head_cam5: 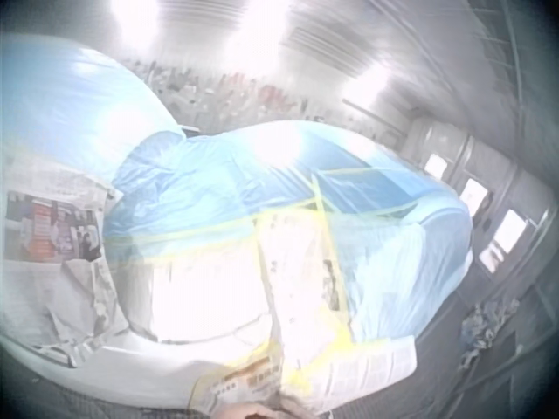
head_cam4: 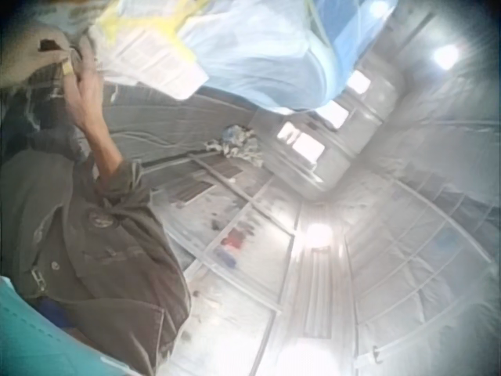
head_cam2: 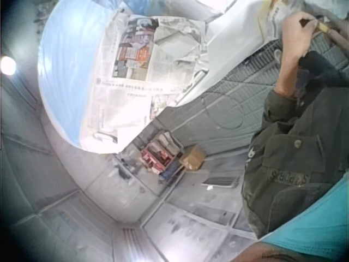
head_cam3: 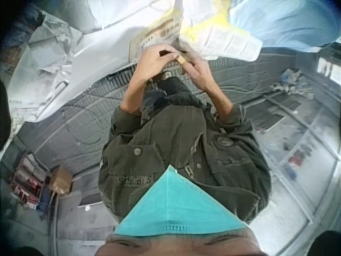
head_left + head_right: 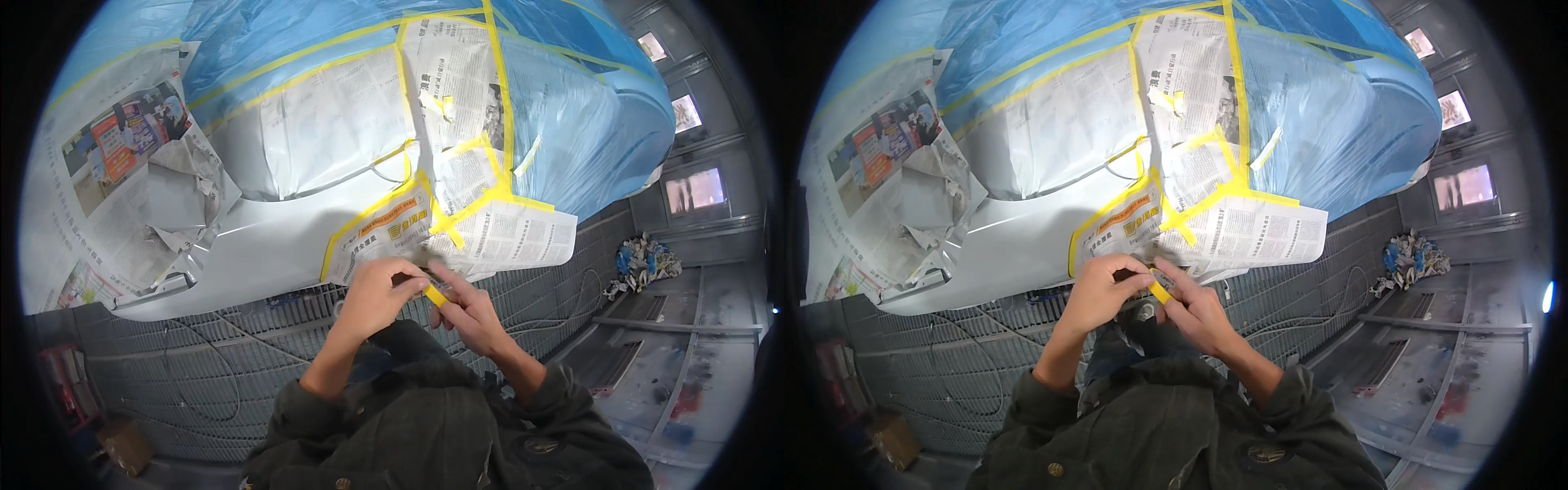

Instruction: The person applies newspaper and yellow masking tape to cover sections of a white car in a paint booth. After securing the masking, the person uses a spray gun to apply paint to the exposed hood area.

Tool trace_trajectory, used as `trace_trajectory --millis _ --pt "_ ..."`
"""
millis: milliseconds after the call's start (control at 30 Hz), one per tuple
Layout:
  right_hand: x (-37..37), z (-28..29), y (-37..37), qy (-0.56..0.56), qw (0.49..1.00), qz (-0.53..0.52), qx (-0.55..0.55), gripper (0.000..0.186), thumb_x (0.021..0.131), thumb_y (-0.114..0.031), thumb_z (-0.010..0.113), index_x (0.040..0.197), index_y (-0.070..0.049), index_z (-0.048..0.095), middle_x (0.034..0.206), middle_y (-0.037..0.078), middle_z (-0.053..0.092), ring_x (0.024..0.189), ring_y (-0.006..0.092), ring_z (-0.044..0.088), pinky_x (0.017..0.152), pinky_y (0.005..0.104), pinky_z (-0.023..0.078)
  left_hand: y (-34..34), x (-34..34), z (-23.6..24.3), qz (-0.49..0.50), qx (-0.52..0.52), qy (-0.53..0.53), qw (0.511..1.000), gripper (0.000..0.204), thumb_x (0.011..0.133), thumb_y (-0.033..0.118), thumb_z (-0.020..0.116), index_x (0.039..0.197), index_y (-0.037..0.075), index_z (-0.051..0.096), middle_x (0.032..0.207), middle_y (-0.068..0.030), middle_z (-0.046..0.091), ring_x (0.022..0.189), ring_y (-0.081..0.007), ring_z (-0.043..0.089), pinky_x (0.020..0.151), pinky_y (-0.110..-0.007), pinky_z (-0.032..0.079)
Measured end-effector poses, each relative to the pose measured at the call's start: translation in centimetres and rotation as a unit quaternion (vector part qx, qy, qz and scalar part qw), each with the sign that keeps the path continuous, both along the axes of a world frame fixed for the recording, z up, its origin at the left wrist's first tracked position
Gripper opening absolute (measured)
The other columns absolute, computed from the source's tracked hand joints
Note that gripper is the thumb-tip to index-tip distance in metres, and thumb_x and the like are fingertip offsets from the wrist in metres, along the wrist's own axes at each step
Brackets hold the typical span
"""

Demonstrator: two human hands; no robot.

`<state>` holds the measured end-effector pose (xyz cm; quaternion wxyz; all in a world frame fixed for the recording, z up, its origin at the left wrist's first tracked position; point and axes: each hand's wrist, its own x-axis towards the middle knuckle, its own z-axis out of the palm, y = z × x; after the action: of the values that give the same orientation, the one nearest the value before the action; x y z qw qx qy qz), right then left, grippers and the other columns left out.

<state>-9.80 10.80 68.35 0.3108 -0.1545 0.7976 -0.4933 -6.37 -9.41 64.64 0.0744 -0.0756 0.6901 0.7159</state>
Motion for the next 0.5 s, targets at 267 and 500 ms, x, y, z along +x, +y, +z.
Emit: trace_trajectory --millis 267,500 --pt "0.1 0.4 5.0 -0.023 0.991 0.029 0.127 0.021 0.101 -0.018 0.058 0.113 -0.004 0.068 0.063 0.006 0.064 0.052 0.0137 0.06 0.054 0.0301 0.049 4.4 3.8 1.5 0.127 -0.131 0.152 0.971 0.012 0.084 0.005 0.079 0.091 0.0 0.071 0.081 -0.0096 0.071 0.068 -0.0186 0.068 0.064 -0.029 0.052" --pt "-0.7 1.3 6.3 0.145 0.975 0.073 0.15 0.016 0.096 -0.015 0.06 0.091 -0.002 0.068 0.066 0.012 0.062 0.056 0.0267 0.064 0.056 0.0356 0.05 5.5 3.4 0.1 0.162 -0.07 0.141 0.974 0.014 0.08 0.0 0.081 0.091 -0.001 0.072 0.083 -0.0066 0.072 0.073 -0.0118 0.067 0.066 -0.024 0.053"
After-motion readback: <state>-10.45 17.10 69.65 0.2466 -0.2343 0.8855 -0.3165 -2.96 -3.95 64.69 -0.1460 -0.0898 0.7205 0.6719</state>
